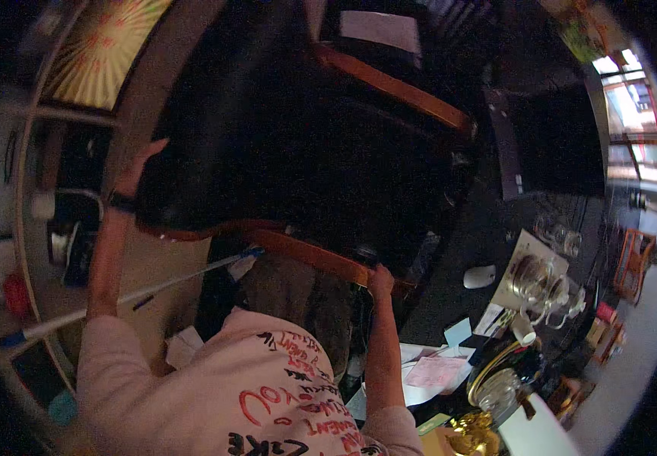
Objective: The recorder is mopping the marble floor in a hotel lobby.
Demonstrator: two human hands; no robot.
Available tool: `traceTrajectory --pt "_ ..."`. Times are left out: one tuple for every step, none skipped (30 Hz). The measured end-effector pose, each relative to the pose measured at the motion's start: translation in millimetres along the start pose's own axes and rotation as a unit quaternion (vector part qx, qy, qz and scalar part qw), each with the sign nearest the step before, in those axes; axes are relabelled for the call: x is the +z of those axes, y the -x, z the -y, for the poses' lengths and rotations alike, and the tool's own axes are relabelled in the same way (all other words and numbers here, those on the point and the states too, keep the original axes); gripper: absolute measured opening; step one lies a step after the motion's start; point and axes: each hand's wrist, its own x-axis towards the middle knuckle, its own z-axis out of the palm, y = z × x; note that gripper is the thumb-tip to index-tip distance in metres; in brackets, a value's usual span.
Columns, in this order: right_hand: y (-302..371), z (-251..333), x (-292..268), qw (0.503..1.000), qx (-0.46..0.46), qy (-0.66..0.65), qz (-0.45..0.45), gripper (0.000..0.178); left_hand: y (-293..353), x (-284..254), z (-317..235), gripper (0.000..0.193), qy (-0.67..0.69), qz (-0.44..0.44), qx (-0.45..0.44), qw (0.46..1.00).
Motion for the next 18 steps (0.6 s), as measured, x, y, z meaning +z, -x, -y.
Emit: traceTrajectory --pt "11 14 -3 0.996 -0.005 -0.067 -0.05 0.04 2 -6 4 0.044 0.056 0.011 0.063 0.996" --pt "24 29 -7 0.986 -0.01 -0.136 -0.101 0.04 -1 -19 9 0.044 0.02 0.036 0.053 0.998" --pt "33 46 -5 0.986 -0.022 -0.13 -0.1 0.04 -9 -35 16 0.044 -0.018 0.063 0.045 0.997" --pt "41 53 -6 0.985 -0.022 -0.13 -0.115 0.038 -13 -40 26 0.05 0.008 0.086 0.054 0.995" --pt "45 60 -8 0.982 -0.023 -0.132 -0.131 0.037 -12 -41 32 0.056 0.033 0.111 0.064 0.991" --pt "53 65 -8 0.983 -0.028 -0.124 -0.132 0.037 0 -35 27 0.056 0.04 0.104 0.064 0.992" --pt "59 72 -7 0.981 -0.055 -0.12 -0.145 0.036 12 -28 16 0.059 -0.038 0.04 0.04 0.998" --pt "66 76 -6 0.977 -0.083 -0.115 -0.158 0.035 25 -26 11 0.062 -0.115 -0.025 0.014 0.993" --pt "69 79 -2 0.976 -0.096 -0.109 -0.159 0.035 36 -26 27 0.062 -0.11 -0.038 0.013 0.993" --pt "72 84 4 0.973 -0.116 -0.133 -0.146 0.034 45 -23 53 0.061 -0.177 -0.113 0.156 0.965" --pt "78 85 10 0.97 -0.135 -0.156 -0.13 0.034 58 -23 71 0.06 -0.242 -0.183 0.291 0.907" --pt "81 86 17 0.969 -0.146 -0.149 -0.131 0.034 77 -22 77 0.06 -0.24 -0.196 0.289 0.906" --pt "85 89 24 0.956 -0.186 -0.198 -0.115 0.033 109 -17 83 0.06 -0.281 -0.19 0.293 0.894" --pt "88 91 30 0.938 -0.226 -0.244 -0.094 0.034 140 -12 91 0.061 -0.322 -0.186 0.294 0.881" --pt "92 92 33 0.937 -0.242 -0.237 -0.09 0.034 167 -9 102 0.061 -0.324 -0.202 0.287 0.879" --pt "104 95 35 0.945 -0.244 -0.207 -0.067 0.035 197 -9 115 0.061 -0.317 -0.156 0.252 0.901" --pt "115 97 37 0.952 -0.244 -0.178 -0.045 0.036 224 -10 129 0.061 -0.307 -0.108 0.217 0.92" --pt "125 95 44 0.951 -0.251 -0.178 -0.041 0.036 248 -13 148 0.061 -0.31 -0.114 0.213 0.92"
